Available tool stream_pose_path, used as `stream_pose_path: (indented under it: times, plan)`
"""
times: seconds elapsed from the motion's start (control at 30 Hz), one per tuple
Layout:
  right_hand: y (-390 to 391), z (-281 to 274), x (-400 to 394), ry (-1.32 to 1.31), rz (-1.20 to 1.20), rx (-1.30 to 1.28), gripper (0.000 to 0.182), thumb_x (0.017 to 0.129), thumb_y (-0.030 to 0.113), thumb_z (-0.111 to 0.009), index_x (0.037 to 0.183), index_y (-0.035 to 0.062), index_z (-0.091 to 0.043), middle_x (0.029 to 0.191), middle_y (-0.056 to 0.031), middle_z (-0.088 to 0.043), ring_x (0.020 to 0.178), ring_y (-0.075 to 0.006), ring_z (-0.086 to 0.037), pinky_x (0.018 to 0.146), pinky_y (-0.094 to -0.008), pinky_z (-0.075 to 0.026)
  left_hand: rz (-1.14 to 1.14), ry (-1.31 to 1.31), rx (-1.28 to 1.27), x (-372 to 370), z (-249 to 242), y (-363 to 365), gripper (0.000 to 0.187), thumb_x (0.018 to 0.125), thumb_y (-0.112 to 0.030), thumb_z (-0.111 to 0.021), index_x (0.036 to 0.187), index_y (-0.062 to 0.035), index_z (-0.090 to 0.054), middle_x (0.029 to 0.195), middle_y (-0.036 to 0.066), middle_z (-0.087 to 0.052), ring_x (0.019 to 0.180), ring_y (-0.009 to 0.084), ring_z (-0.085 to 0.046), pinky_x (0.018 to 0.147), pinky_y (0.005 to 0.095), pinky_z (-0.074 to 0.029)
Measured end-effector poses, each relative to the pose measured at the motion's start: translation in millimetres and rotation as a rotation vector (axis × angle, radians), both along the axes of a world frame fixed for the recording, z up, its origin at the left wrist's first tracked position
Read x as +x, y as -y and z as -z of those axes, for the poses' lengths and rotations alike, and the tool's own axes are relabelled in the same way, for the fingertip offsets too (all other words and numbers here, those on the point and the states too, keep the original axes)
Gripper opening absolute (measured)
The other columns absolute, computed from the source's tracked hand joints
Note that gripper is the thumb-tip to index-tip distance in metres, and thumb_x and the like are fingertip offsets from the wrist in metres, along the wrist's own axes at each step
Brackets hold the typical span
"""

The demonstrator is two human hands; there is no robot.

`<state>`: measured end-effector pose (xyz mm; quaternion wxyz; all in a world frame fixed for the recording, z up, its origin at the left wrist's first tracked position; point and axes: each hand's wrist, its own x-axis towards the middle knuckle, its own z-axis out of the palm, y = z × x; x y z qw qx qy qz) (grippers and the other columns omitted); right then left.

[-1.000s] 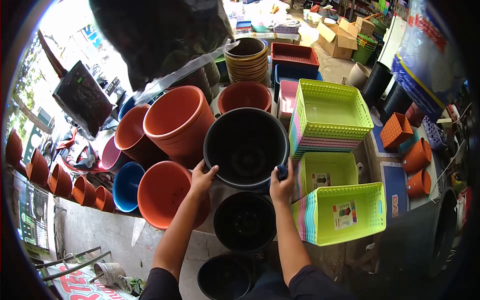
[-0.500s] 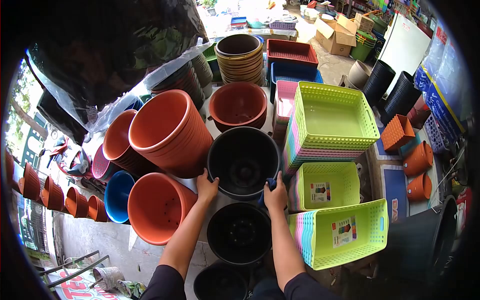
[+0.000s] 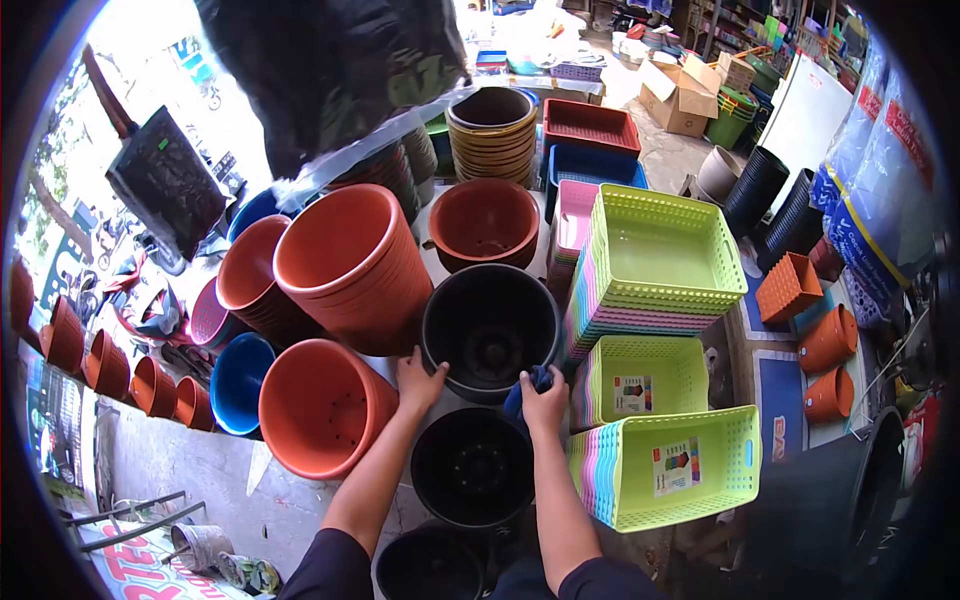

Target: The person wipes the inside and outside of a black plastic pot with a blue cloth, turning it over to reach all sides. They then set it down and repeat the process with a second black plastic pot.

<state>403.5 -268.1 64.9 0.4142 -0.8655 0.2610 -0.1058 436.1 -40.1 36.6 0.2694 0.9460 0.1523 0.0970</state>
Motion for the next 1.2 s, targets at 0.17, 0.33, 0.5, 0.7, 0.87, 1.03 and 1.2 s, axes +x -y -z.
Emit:
stream_pose_path:
  times: [0.17, 0.33, 0.5, 0.7, 0.87, 1.03, 1.2]
  plan:
    - [-20, -30, -62, -0.084, -0.202, 1.056, 0.036, 0.082, 0.019, -0.077, 0.111, 0.0035, -0.062, 0.100, -0.0050, -0.065, 0.094, -0.0176, -0.063, 0.087, -0.0328, -0.050, 0.452, -0.072, -0.725, -118, -64, 30, 0.053, 0.085, -0.029, -0.075, 0.129, -0.0052, -0.057, 0.115, 0.017, -0.060, 0.106, 0.0254, -0.061, 0.090, 0.0344, -0.049]
    - [-44, -82, -138, -0.250, -0.419, 1.280, 0.049, 0.082, 0.014, -0.076, 0.124, 0.0020, -0.053, 0.114, -0.0083, -0.060, 0.106, -0.0172, -0.059, 0.094, -0.0323, -0.048, 0.374, -0.055, -0.704, -237, -100, 18, 0.060, 0.087, -0.023, -0.074, 0.140, -0.0077, -0.049, 0.128, 0.014, -0.053, 0.120, 0.0253, -0.055, 0.097, 0.0343, -0.047]
    - [-73, -113, -212, -0.522, -0.855, 1.383, 0.069, 0.083, 0.010, -0.073, 0.141, 0.0034, -0.035, 0.125, -0.0093, -0.053, 0.116, -0.0190, -0.054, 0.099, -0.0335, -0.045, 0.306, 0.067, -0.567, -342, -125, -5, 0.081, 0.086, -0.040, -0.071, 0.149, -0.0069, -0.034, 0.149, 0.025, -0.033, 0.138, 0.0380, -0.035, 0.113, 0.0448, -0.029]
    - [-120, -146, -304, -0.855, -1.066, 1.413, 0.057, 0.091, 0.019, -0.061, 0.141, 0.0046, -0.039, 0.126, -0.0057, -0.052, 0.116, -0.0177, -0.053, 0.099, -0.0315, -0.043, 0.041, 0.322, -0.494, -456, -143, 6, 0.076, 0.090, -0.038, -0.066, 0.149, -0.0049, -0.033, 0.151, 0.028, -0.028, 0.140, 0.0400, -0.032, 0.112, 0.0429, -0.029]
    - [-138, -141, -391, -0.833, -1.380, 1.373, 0.050, 0.090, 0.011, -0.058, 0.137, 0.0029, -0.043, 0.123, -0.0074, -0.056, 0.110, -0.0161, -0.057, 0.098, -0.0312, -0.044, -0.424, 0.618, -0.819, -545, -154, 19, 0.052, 0.099, -0.028, -0.057, 0.141, -0.0006, -0.044, 0.137, 0.017, -0.051, 0.124, 0.0237, -0.051, 0.104, 0.0341, -0.039]
    - [-141, -147, -439, -0.614, -1.422, 1.005, 0.037, 0.089, 0.000, -0.056, 0.125, 0.0003, -0.054, 0.108, -0.0047, -0.063, 0.095, -0.0122, -0.061, 0.086, -0.0274, -0.050, -0.586, 0.541, -1.108, -615, -148, 4, 0.039, 0.102, -0.030, -0.052, 0.121, 0.0030, -0.059, 0.104, 0.006, -0.066, 0.098, 0.0119, -0.056, 0.091, 0.0278, -0.044]
    - [-142, -163, -463, -0.600, -1.265, 1.125, 0.021, 0.095, 0.005, -0.058, 0.115, -0.0024, -0.061, 0.099, -0.0033, -0.067, 0.085, -0.0094, -0.062, 0.078, -0.0265, -0.052, -0.637, 0.577, -1.144, -677, -133, -16, 0.044, 0.097, -0.040, -0.058, 0.113, 0.0019, -0.059, 0.096, 0.005, -0.064, 0.089, 0.0132, -0.058, 0.083, 0.0272, -0.046]
